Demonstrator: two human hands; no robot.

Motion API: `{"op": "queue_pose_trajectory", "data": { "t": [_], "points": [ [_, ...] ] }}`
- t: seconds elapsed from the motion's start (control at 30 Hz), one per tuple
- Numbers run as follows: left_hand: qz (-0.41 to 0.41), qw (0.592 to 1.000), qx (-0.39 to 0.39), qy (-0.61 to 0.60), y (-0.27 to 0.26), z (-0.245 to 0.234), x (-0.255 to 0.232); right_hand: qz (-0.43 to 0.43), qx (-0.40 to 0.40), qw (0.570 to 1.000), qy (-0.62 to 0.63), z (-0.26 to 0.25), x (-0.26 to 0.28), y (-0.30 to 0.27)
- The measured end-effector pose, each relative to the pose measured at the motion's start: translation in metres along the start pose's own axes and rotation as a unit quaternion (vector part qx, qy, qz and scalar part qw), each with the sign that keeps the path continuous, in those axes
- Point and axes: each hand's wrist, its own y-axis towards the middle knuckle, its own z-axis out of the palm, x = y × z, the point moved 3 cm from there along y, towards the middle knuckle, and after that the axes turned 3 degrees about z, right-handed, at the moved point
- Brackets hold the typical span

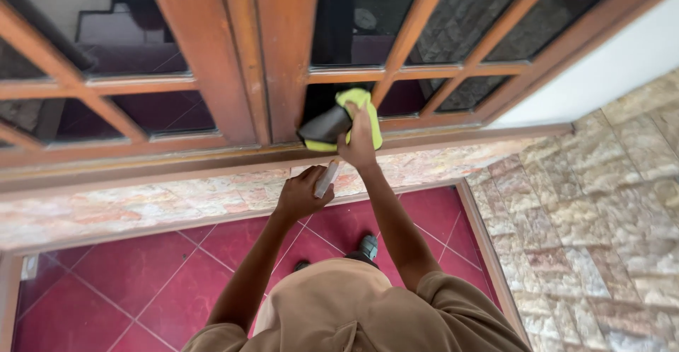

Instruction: The person sprays a cleaning solution onto a wooden-framed glass door and wipes the glass panes with a yellow cloth. They move between different sections of the door, repeatedly spraying and wiping to clean the surface.

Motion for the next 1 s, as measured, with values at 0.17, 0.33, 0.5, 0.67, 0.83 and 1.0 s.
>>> {"op": "queue_pose_trajectory", "data": {
  "t": [0.17, 0.33, 0.5, 0.67, 0.83, 1.0],
  "points": [
    [-0.066, 0.997, -0.016, 0.025, -0.022, -0.023, 0.006, -0.032, 0.116, 0.992, -0.026, 0.039, 0.009, -0.038],
    [-0.144, 0.986, -0.068, 0.048, -0.037, -0.048, 0.023, -0.046, 0.064, 0.996, 0.034, 0.051, 0.033, 0.006],
    [-0.209, 0.968, -0.114, 0.073, -0.053, -0.072, 0.023, -0.11, 0.064, 0.984, 0.129, 0.072, 0.063, 0.002],
    [-0.271, 0.942, -0.172, 0.096, -0.08, -0.098, 0.015, -0.18, 0.065, 0.972, 0.138, 0.107, 0.048, -0.026],
    [-0.312, 0.919, -0.214, 0.114, -0.081, -0.117, 0.007, -0.275, 0.07, 0.936, 0.208, 0.128, 0.092, 0.003],
    [-0.345, 0.884, -0.267, 0.17, -0.076, -0.126, 0.002, -0.274, 0.058, 0.918, 0.28, 0.14, 0.14, 0.029]
  ]
}}
